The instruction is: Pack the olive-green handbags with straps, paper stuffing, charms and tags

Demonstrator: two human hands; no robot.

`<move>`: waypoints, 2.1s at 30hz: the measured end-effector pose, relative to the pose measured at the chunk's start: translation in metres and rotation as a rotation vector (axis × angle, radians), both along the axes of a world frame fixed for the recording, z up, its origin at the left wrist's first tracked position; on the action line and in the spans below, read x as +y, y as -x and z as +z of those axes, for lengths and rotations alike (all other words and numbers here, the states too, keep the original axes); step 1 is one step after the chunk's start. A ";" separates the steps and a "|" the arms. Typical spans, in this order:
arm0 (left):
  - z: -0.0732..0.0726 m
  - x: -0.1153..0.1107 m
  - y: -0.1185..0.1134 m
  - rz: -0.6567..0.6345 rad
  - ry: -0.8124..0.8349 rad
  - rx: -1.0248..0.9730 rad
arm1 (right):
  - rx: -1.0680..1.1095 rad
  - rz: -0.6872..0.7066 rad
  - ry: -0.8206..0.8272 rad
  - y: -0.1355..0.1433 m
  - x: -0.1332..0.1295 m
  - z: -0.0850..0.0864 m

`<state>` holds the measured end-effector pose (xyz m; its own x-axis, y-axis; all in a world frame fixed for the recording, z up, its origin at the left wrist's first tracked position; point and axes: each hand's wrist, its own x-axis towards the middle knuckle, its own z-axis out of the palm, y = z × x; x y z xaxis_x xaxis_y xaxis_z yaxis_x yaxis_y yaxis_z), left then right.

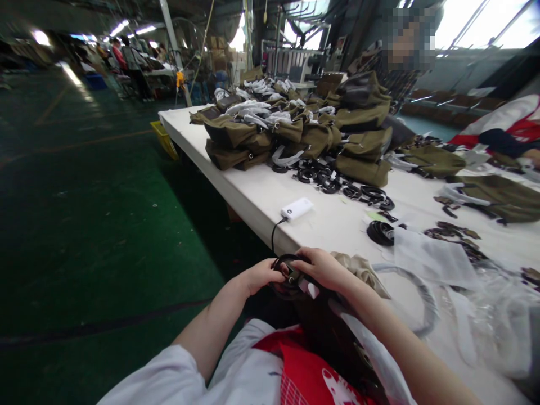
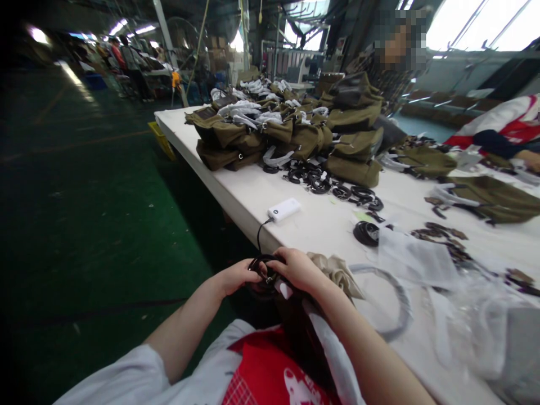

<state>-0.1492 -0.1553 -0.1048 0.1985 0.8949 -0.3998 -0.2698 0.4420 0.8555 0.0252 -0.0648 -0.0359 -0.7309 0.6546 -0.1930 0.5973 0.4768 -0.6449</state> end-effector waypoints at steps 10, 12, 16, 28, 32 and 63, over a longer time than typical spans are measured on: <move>0.008 0.004 0.004 0.096 -0.007 0.008 | 0.005 -0.001 0.003 0.004 0.004 -0.004; 0.009 0.004 0.006 0.056 0.040 -0.064 | 0.013 -0.002 0.021 0.003 0.005 -0.005; 0.006 0.003 0.006 0.005 0.110 -0.231 | 0.037 -0.018 0.050 0.002 0.006 -0.009; 0.008 0.003 0.014 -0.047 -0.085 -0.027 | 0.013 0.055 0.036 -0.001 0.005 -0.006; 0.009 0.003 0.021 -0.065 -0.058 -0.042 | 0.062 0.082 0.043 -0.002 0.004 0.003; 0.020 -0.006 0.030 0.419 0.030 -0.159 | 0.034 -0.210 0.015 0.001 -0.031 -0.005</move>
<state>-0.1791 -0.1616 -0.0852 -0.1173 0.8995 -0.4209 -0.5579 0.2910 0.7772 0.0240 -0.0960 -0.0405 -0.5847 0.7906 -0.1818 0.6605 0.3338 -0.6726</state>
